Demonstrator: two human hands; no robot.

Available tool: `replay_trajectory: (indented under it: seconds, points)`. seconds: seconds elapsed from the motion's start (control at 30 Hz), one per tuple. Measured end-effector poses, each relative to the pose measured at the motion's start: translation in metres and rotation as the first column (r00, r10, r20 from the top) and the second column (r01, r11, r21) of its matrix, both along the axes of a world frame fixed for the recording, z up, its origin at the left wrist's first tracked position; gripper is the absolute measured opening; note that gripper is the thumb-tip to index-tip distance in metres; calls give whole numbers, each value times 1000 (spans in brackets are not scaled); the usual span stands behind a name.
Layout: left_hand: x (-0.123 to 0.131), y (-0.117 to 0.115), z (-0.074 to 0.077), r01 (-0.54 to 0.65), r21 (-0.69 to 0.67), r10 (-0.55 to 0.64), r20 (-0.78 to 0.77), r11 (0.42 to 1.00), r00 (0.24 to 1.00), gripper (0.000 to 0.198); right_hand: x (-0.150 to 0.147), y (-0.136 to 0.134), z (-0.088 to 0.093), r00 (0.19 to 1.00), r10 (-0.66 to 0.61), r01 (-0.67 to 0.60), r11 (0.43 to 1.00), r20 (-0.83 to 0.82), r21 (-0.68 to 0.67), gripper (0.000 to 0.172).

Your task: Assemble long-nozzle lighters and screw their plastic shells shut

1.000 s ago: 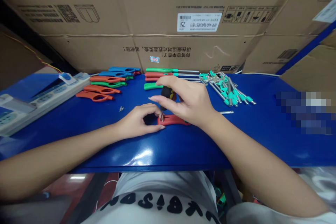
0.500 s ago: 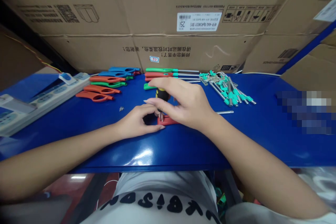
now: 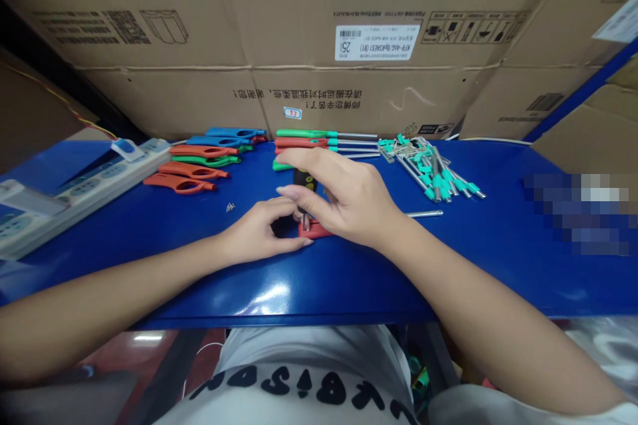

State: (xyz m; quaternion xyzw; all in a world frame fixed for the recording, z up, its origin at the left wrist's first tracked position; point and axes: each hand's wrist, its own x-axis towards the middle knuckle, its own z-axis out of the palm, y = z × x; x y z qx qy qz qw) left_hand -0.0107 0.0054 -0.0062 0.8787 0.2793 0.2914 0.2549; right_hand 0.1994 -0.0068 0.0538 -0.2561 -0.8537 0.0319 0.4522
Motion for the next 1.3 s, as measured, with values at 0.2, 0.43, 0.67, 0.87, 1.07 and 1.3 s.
replay_trajectory:
  seconds: [0.2,0.43,0.67,0.87,1.07,1.3]
  points:
    - [0,-1,1,16,-17,-16,1,1000,1000,17,0,-1,-2,988,135,-151,953,-75,-263,37]
    - [0,0,1,2,-1,-2,-1,1000,1000,18,0,0,-1,999,-32,33,999,-31,14,29]
    - [0,-1,2,3,-22,-3,-1,1000,1000,17,0,0,0,994,53,-69,980,-92,-185,30]
    - [0,0,2,16,-15,-16,12,1000,1000,18,1,0,1,997,-14,15,1000,-69,10,26]
    - [1,-1,2,9,0,-9,9,1000,1000,16,0,-3,1,990,97,-117,968,-99,-222,34]
    - [0,1,-1,19,6,-19,25,1000,1000,16,1,-4,2,1000,16,-16,999,-4,39,28]
